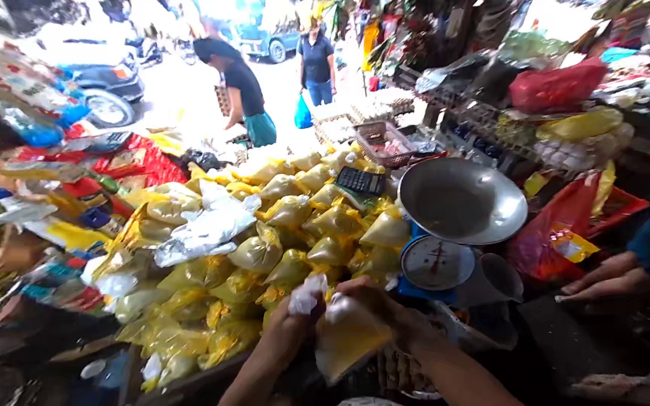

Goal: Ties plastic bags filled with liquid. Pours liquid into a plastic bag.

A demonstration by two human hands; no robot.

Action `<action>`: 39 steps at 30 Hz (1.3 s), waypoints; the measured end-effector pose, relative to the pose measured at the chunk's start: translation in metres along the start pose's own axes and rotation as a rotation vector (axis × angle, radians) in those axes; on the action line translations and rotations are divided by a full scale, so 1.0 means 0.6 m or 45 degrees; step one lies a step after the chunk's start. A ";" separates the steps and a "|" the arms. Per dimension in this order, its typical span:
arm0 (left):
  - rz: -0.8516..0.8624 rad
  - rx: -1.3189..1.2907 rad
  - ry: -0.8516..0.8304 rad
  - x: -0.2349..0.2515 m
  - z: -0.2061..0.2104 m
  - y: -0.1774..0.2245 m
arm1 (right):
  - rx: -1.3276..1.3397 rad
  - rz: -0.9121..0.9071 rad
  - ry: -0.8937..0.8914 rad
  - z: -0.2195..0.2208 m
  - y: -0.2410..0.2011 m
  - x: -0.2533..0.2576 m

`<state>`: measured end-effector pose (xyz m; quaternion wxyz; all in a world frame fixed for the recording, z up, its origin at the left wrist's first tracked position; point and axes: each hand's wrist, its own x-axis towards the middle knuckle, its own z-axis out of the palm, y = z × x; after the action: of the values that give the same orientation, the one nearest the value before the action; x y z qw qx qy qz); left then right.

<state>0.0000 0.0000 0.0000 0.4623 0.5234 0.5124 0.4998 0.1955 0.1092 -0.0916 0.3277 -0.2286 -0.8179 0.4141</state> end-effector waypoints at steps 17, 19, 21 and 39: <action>-0.288 -0.311 0.021 0.044 -0.015 -0.080 | -0.191 0.463 0.311 0.058 -0.001 -0.052; -0.094 0.129 0.032 0.058 -0.018 -0.091 | -0.418 0.549 0.232 0.062 -0.016 -0.049; 0.157 0.894 0.022 0.080 -0.033 -0.086 | -0.714 0.580 0.133 0.070 -0.033 -0.035; 0.388 0.868 0.217 0.031 0.015 -0.145 | -0.160 0.313 -0.178 -0.031 -0.050 0.092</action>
<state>0.0023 0.0231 -0.0867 0.1379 0.6740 0.6020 0.4054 0.1684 0.1382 -0.0391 0.2018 -0.3178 -0.8287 0.4141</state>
